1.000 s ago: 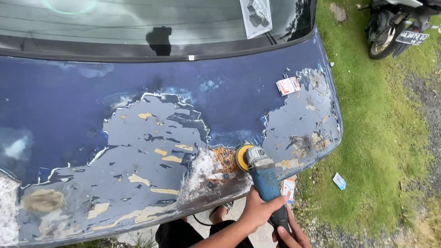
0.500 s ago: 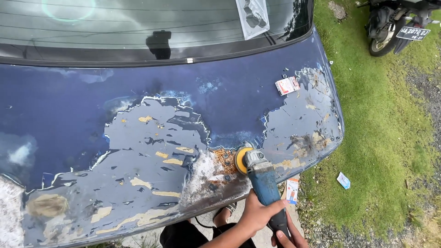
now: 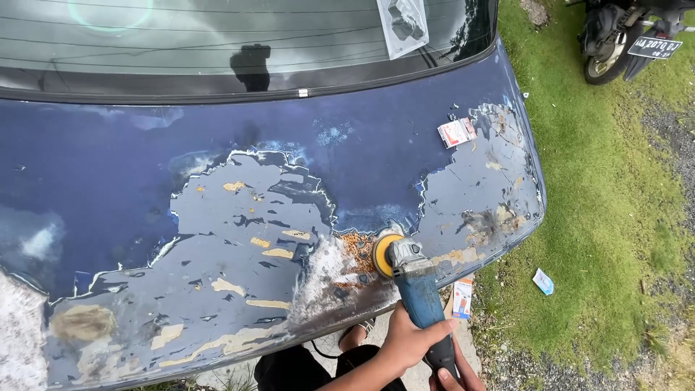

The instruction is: The person uses an angle grinder with a wire brush attachment to sand the hood of a blue car, removing rust and old paint. The person moves the tool across the surface, focusing on the central and lower areas of the hood.

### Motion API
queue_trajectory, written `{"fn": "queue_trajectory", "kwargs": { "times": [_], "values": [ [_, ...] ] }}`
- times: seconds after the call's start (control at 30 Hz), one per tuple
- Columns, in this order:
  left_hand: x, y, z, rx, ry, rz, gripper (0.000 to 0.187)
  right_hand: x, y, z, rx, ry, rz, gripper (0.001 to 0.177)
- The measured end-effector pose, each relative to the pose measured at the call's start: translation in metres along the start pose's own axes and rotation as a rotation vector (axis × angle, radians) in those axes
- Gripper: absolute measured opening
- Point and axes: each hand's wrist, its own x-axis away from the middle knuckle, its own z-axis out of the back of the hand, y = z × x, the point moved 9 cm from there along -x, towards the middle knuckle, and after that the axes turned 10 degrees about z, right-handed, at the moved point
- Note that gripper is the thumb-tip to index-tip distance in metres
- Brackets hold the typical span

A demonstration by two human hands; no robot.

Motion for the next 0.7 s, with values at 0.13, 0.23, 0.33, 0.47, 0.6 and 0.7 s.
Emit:
{"fn": "queue_trajectory", "kwargs": {
  "times": [0.13, 0.23, 0.33, 0.47, 0.6, 0.7],
  "values": [
    [0.001, 0.005, 0.007, 0.026, 0.002, -0.015, 0.055, 0.026, -0.045, -0.045, -0.116, 0.084, -0.05, 0.078],
    [0.014, -0.002, 0.008, 0.014, 0.02, 0.065, 0.045, 0.018, -0.008, -0.016, -0.1, 0.192, 0.065, 0.081],
    [0.003, -0.005, 0.015, 0.001, 0.045, 0.0, 0.054, 0.016, -0.017, -0.027, 0.01, 0.043, -0.037, 0.08],
    [0.006, -0.002, 0.015, -0.023, 0.013, 0.053, 0.062, 0.023, -0.027, -0.037, -0.003, 0.096, -0.007, 0.079],
    [0.014, -0.004, 0.013, -0.018, -0.022, 0.067, 0.053, 0.042, -0.04, -0.048, -0.1, 0.193, -0.114, 0.078],
    [0.015, 0.0, 0.023, 0.01, 0.046, -0.007, 0.049, 0.031, -0.026, -0.044, -0.109, 0.154, -0.036, 0.077]
  ]
}}
